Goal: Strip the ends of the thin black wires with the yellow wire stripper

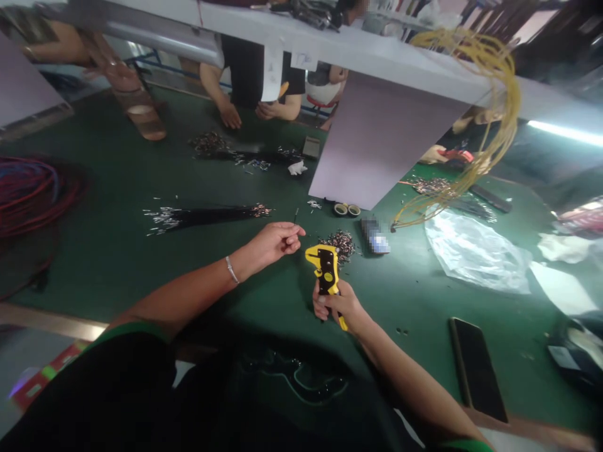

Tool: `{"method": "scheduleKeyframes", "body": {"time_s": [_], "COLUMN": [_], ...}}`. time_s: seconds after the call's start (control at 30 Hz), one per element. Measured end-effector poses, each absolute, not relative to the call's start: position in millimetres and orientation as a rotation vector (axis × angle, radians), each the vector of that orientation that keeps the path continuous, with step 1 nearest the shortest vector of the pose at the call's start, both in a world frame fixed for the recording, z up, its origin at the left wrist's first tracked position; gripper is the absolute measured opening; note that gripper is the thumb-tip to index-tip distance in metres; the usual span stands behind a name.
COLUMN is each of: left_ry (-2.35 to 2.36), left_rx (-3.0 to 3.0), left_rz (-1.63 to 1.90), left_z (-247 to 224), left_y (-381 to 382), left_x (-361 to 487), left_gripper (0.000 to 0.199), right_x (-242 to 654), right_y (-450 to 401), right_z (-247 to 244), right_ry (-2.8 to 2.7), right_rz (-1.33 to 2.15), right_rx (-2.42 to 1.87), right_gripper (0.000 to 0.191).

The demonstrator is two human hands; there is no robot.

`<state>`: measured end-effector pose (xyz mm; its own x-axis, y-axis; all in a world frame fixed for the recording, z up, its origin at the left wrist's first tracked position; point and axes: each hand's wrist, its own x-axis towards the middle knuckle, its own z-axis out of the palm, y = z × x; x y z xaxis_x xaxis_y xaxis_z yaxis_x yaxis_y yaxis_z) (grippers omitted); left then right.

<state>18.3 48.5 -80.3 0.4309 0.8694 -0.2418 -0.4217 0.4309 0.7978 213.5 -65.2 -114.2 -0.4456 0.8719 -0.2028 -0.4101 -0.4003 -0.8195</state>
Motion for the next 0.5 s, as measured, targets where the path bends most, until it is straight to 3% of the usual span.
{"method": "scheduleKeyframes", "body": {"time_s": [0.5], "left_ry": [0.746], "left_rx": [0.765], "left_rz": [0.793], "left_z": [-60], "left_y": [38], "left_x": [19], "left_gripper": [0.013], "right_x": [218], "right_y": [-67], "right_z": [-95], "right_ry": [-0.844], "right_rz": [2.026], "right_rx": [-0.704], "right_gripper": [0.016]}}
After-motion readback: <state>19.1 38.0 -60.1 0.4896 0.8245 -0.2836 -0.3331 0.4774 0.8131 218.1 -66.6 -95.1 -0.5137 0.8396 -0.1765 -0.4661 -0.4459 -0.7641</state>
